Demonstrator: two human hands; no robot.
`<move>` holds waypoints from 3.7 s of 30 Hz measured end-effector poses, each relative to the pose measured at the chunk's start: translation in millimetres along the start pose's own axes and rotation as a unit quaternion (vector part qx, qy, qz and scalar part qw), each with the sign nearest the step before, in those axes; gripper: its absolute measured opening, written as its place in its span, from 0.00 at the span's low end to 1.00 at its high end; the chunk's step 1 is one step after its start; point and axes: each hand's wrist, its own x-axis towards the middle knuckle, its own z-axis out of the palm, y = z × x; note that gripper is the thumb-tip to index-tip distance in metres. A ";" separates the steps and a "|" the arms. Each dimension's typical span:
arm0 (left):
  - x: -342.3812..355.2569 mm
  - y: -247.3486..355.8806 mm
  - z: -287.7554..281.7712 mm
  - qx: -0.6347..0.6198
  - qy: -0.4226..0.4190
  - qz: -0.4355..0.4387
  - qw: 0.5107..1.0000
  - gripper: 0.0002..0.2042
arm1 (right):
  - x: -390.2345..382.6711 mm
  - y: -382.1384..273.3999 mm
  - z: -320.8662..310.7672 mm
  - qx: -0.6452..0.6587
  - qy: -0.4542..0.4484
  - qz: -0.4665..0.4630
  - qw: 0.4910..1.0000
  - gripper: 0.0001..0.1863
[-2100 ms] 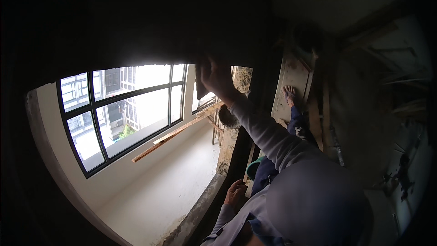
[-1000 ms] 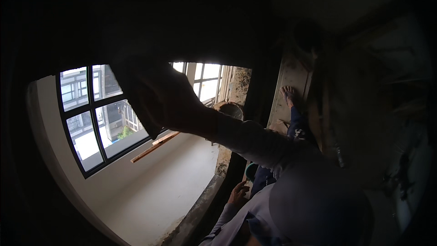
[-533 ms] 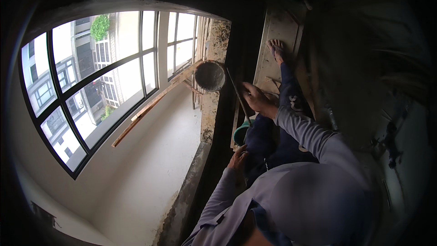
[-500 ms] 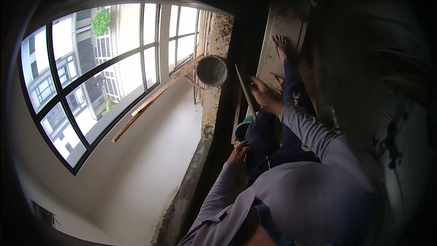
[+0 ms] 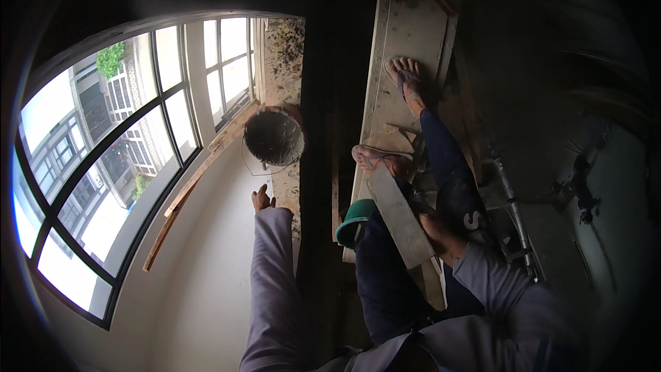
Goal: The person uses a wooden trowel to smooth wet concrete onto the side of a concrete beam, repeatedly dipping the tool into a bucket of mortar.
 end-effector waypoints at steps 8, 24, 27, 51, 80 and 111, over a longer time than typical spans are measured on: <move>123.0 -1.0 39.9 -0.096 0.087 -0.058 0.990 0.27 | -12.2 -25.0 -22.6 -0.001 0.001 -0.024 1.000 0.19; -154.5 147.4 161.9 -0.111 -0.085 0.195 0.971 0.19 | -37.7 -87.2 -28.1 -0.074 0.068 -0.253 0.962 0.16; -222.3 178.6 166.3 -0.190 -0.162 0.187 0.950 0.16 | -46.4 -130.9 -45.2 -0.004 0.106 -0.256 0.961 0.18; -195.3 235.1 433.3 0.036 -0.374 0.281 0.883 0.16 | 229.1 -249.9 -185.2 0.210 0.019 -0.210 0.955 0.22; -349.7 2.3 130.6 0.547 -0.219 0.277 0.759 0.24 | 290.7 -215.6 -116.6 0.449 -0.058 -0.135 0.882 0.25; -469.9 42.8 -14.4 0.254 -0.266 0.169 0.915 0.20 | -197.1 -362.1 161.5 -0.259 -0.047 -0.715 0.648 0.20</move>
